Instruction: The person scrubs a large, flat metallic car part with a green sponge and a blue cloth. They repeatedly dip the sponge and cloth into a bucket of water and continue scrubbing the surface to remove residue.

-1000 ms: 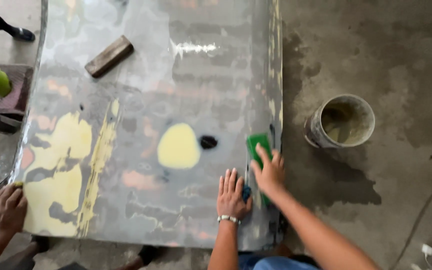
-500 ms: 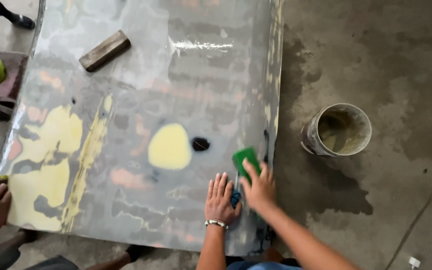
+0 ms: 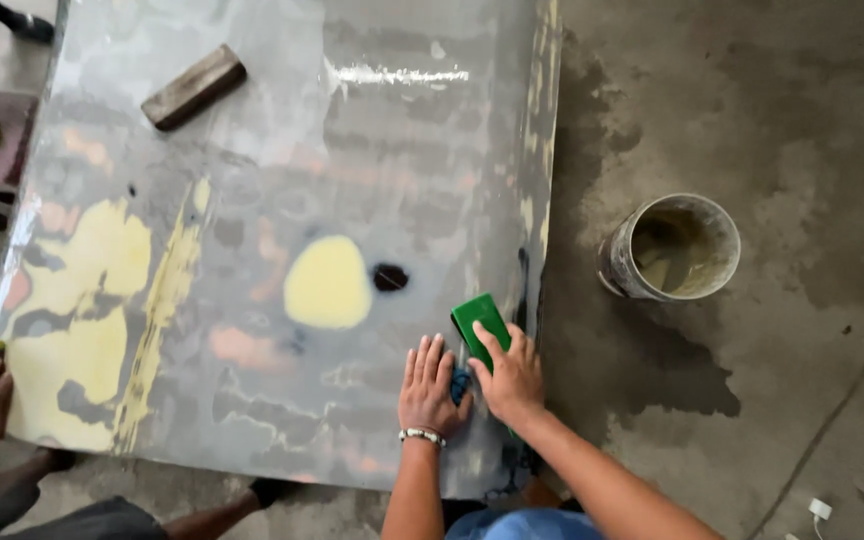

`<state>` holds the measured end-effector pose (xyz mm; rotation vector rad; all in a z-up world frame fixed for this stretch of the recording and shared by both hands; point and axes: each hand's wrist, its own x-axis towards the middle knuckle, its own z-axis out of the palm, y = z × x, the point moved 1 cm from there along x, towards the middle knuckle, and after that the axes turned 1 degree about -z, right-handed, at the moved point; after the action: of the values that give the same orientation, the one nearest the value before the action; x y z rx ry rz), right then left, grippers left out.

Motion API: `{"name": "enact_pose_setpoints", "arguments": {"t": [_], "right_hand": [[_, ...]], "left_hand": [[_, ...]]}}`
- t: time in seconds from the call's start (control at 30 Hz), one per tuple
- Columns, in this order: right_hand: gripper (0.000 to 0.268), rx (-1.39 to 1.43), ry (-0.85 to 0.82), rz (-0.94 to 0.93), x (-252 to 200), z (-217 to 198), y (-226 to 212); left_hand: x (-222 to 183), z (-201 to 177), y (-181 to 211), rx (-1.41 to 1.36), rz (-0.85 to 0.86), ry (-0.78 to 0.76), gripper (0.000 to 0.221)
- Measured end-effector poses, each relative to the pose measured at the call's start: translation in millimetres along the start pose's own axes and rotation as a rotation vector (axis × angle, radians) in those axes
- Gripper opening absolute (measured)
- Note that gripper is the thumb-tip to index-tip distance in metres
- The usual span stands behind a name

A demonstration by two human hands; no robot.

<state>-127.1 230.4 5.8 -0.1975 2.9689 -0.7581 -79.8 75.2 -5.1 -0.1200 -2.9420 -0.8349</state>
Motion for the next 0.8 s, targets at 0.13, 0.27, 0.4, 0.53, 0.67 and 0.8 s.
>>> {"name": "enact_pose_setpoints", "arguments": {"t": [0.13,0.27,0.4,0.53,0.67,0.8], "right_hand": [[0.063,0.018,-0.03,0.032,48.9,-0.7,7.6],[0.06,0.062,0.009,0.213,73.8,-12.4,6.3],[0.067,-0.004,-0.032,0.043,21.8,-4.3,10.5],[0.067,-0.012,-0.047,0.012,51.4,-5.0,18.1],[0.062,0.089,0.067,0.135,89.1,-8.2,29.1],[0.064,0.083,0.073,0.128,57.3,-6.4,27.1]], "left_hand": [[6.1,-3.8,1.2,0.037,0.011,0.021,0.072],[1.7,-3.1,2.5,0.063,0.001,0.003,0.069],[3.0,1.6,-1.0,0.025,-0.018,-0.005,0.069],[5.2,3.4,-4.1,0.074,-0.002,0.009,0.072],[2.6,0.5,0.4,0.081,0.008,0.031,0.07],[5.4,-2.3,2.8,0.069,-0.016,0.013,0.068]]}}
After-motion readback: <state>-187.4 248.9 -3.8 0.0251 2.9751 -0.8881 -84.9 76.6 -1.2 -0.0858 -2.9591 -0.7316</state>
